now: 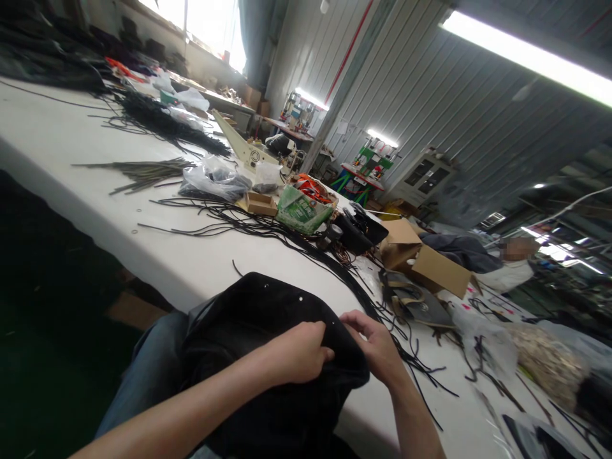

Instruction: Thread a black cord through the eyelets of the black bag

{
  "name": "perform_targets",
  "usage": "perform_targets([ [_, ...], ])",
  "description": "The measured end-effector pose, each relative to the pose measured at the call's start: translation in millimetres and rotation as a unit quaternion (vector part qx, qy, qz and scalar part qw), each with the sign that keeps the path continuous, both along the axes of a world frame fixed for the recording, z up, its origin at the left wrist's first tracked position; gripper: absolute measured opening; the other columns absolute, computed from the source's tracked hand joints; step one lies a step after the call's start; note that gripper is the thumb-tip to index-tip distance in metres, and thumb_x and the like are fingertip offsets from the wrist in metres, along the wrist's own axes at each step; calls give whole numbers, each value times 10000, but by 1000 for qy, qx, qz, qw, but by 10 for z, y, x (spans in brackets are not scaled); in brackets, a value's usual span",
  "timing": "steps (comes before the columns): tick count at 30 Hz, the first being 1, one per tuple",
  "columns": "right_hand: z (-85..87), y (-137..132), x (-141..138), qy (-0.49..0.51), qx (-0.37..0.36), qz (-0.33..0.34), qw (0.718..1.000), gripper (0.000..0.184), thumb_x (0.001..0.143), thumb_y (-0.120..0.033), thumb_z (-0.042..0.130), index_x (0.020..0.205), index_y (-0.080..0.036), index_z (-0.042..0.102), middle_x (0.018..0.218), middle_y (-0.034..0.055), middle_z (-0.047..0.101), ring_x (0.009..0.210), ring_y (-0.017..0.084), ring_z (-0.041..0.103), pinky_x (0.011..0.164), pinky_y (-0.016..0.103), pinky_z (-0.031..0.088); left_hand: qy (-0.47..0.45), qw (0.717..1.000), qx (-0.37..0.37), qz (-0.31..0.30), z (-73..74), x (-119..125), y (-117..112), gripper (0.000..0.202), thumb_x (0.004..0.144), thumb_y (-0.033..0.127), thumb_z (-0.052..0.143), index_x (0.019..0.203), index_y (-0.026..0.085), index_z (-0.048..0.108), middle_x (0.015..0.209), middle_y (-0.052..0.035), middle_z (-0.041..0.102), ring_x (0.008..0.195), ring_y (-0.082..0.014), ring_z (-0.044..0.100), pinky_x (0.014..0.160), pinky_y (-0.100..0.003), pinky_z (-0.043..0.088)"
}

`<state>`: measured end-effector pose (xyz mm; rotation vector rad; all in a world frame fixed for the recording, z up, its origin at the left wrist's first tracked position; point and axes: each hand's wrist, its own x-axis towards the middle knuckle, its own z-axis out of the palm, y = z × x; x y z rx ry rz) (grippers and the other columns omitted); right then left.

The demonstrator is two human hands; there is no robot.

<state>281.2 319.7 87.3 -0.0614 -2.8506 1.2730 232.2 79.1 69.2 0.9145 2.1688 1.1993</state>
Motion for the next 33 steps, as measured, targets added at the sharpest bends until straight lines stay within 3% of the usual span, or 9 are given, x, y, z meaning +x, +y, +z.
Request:
perform_targets([
  [8, -16, 18, -47, -11, -48, 38, 998, 380, 1011, -580, 725, 1071, -235, 872, 1047, 78, 805, 994, 285, 741, 899, 374, 598, -4, 999, -3, 37, 14, -109, 101, 263, 1006, 353, 632, 1154, 151, 712, 1165, -197, 804, 1079, -350, 778, 863, -388, 593],
  [14, -19, 46, -62, -23, -53, 47, 997, 422, 1009, -607, 730, 1117, -228, 881, 1084, 99, 814, 1027, 300, 754, 917, 395, 625, 21, 998, -16, 51, 28, -276, 313, 190, 973, 220, 643, 967, 138, 815, 972, -150, 829, 908, -279, 783, 777, -330, 563],
  [17, -15, 74, -39, -38, -67, 40, 996, 420, 1000, -583, 757, 1207, -232, 860, 1142, 103, 824, 1080, 314, 764, 989, 428, 625, 52, 996, -30, 65, 83, -320, 300, 190, 947, 204, 659, 915, 159, 841, 934, -142, 828, 898, -286, 776, 763, -336, 542],
  [20, 10, 130, 11, -40, -32, 28, 998, 463, 968, -545, 795, 1315, -240, 819, 1123, 94, 831, 1082, 316, 770, 1052, 467, 605, 86, 992, -51, 81, 220, -364, 100, 186, 926, 230, 682, 851, 177, 844, 869, -141, 817, 859, -301, 768, 750, -356, 522],
  [24, 61, 225, 91, -31, 32, 1, 999, 458, 956, -500, 776, 1333, -242, 804, 1039, 72, 818, 962, 271, 758, 957, 435, 622, 141, 982, -69, 104, 430, -473, -419, 262, 949, 232, 612, 804, 183, 824, 847, -141, 807, 839, -299, 752, 786, -374, 501],
  [29, 64, 311, 110, -29, -40, -27, 998, 529, 926, -509, 826, 1358, -209, 772, 1007, 64, 791, 832, 215, 725, 784, 360, 638, 188, 962, -94, 173, 545, -554, -1049, 351, 990, 267, 511, 859, 192, 829, 828, -111, 811, 762, -253, 728, 750, -343, 467],
  [31, 65, 323, 79, -30, -71, -24, 997, 554, 931, -531, 825, 1360, -187, 765, 975, 66, 783, 800, 210, 718, 754, 359, 636, 194, 955, -118, 191, 559, -525, -1199, 353, 998, 294, 509, 918, 198, 839, 871, -114, 829, 805, -261, 741, 768, -338, 472],
  [33, 106, 304, 29, -5, -44, -45, 998, 523, 946, -548, 803, 1310, -173, 791, 934, 67, 781, 770, 212, 712, 745, 367, 632, 205, 946, -150, 203, 585, -480, -1295, 349, 1003, 321, 511, 937, 211, 836, 879, -116, 828, 836, -275, 745, 768, -337, 470],
])
